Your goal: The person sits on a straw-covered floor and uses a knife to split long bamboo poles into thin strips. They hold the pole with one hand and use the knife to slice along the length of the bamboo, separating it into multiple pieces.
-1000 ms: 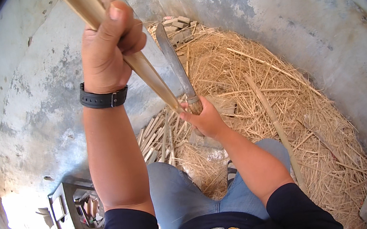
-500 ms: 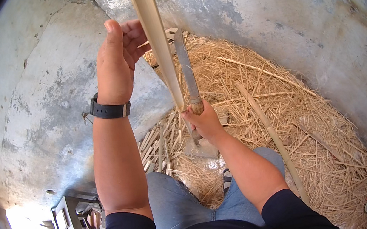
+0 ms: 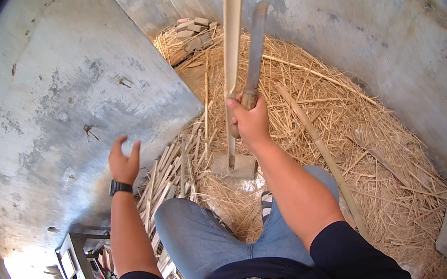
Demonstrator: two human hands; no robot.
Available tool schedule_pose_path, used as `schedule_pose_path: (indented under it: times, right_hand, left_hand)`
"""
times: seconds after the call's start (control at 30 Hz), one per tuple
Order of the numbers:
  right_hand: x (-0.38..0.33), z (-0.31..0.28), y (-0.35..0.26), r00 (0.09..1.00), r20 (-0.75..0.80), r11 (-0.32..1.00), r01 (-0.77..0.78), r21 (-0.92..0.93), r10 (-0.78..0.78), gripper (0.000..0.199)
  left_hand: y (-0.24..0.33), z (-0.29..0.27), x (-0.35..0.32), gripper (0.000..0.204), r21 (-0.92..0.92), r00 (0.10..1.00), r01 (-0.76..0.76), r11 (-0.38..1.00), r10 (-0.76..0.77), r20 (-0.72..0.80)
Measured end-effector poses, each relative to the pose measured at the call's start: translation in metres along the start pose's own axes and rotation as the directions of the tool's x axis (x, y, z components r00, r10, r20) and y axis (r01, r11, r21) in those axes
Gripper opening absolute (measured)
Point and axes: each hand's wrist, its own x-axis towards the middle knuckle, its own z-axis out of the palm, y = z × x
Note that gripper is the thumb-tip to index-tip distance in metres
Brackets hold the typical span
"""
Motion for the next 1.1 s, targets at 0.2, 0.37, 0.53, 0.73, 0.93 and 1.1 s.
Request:
schedule_pose_path:
  times: [0.2, 0.37, 0.53, 0.73, 0.93, 1.1]
  right_hand:
    - [0.012, -0.008, -0.008, 0.995, -0.093, 0.992, -0.012, 0.128, 0.024, 0.031]
    - [0.023, -0.005, -0.005, 0.982, -0.184, 0.958, 0.014, 0.285, 0.041, 0.027]
    - [0.033, -0.016, -0.015, 0.967, -0.226, 0.894, -0.003, 0.449, 0.117, 0.020]
    - [0.041, -0.026, -0.027, 0.942, -0.210, 0.753, -0.065, 0.655, 0.263, 0.018]
    - [0.048, -0.026, -0.041, 0.942, -0.181, 0.693, -0.068, 0.718, 0.281, 0.016]
    - [0.046, -0.033, -0.045, 0.939, -0.135, 0.637, -0.104, 0.764, 0.315, 0.019]
  left_hand:
    - [-0.152, -0.029, -0.117, 0.062, 0.399, 0.712, 0.446, 0.801, -0.588, 0.384]
    - [-0.177, -0.045, -0.191, 0.054, 0.203, 0.447, 0.739, 0.642, -0.693, 0.566]
    - [-0.127, -0.031, -0.186, 0.041, -0.135, 0.590, 0.743, 0.655, -0.546, 0.595]
    - [-0.045, -0.028, -0.112, 0.037, -0.368, 0.796, 0.579, 0.728, -0.408, 0.446]
    - [0.030, -0.022, -0.065, 0.054, -0.436, 0.592, 0.598, 0.673, -0.003, 0.806]
    - [0.071, 0.031, -0.060, 0.090, -0.585, 0.585, 0.770, 0.254, 0.084, 0.807]
